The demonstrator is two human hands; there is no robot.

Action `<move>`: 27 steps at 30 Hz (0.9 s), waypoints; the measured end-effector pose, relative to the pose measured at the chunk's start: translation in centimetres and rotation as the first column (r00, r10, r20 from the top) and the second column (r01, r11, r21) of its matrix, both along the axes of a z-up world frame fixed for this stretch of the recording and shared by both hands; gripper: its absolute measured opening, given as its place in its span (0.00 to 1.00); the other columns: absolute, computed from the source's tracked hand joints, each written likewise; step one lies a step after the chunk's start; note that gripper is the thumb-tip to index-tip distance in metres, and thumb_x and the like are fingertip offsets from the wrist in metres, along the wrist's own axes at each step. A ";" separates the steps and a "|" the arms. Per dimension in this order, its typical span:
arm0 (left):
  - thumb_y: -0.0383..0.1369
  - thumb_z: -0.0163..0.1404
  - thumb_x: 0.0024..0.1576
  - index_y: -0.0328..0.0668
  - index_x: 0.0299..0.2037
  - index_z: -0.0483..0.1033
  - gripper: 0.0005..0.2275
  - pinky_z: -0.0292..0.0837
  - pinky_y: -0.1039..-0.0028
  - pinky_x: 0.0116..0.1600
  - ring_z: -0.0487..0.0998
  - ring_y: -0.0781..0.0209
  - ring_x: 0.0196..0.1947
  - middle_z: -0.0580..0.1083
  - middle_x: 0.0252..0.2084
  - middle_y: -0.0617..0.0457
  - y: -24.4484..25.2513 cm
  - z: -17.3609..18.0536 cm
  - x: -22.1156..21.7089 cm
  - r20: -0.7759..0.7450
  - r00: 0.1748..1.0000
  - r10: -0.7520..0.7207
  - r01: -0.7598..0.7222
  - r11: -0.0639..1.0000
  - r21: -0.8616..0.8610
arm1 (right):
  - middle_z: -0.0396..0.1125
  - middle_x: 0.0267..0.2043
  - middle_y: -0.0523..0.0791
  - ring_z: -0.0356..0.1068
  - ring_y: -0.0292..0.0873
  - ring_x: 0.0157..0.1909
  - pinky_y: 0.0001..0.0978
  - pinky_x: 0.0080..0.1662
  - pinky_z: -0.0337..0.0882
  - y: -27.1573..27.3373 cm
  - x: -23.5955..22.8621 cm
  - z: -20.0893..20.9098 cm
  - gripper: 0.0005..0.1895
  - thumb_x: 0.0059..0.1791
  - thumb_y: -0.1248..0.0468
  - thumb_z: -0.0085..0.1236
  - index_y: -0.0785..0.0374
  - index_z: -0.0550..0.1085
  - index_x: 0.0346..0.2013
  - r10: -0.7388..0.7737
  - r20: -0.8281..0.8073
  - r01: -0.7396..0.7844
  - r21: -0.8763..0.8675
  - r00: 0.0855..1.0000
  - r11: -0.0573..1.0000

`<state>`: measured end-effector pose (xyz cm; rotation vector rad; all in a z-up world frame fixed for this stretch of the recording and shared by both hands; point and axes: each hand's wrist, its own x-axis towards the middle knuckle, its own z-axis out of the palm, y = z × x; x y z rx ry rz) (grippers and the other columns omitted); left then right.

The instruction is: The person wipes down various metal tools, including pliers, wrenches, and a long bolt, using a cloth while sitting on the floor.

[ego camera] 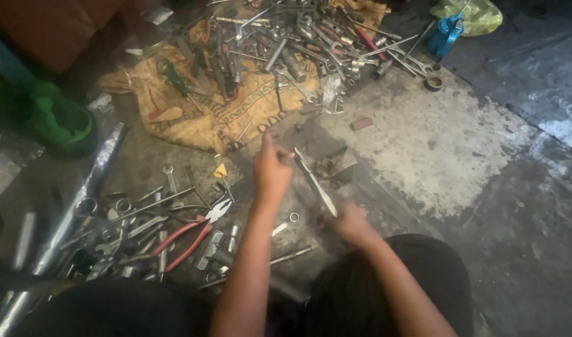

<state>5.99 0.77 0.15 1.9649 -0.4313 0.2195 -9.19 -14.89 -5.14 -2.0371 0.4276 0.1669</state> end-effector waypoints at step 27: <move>0.25 0.59 0.52 0.43 0.57 0.70 0.21 0.72 0.60 0.46 0.81 0.49 0.39 0.81 0.34 0.52 1.0 0.9 0.9 -0.054 0.995 0.088 -0.083 0.993 0.085 | 0.78 0.38 0.48 0.79 0.45 0.40 0.40 0.46 0.75 1.1 -0.2 2.6 0.14 0.45 0.64 0.59 0.55 0.80 0.45 0.050 0.014 -0.049 -0.097 0.999 0.994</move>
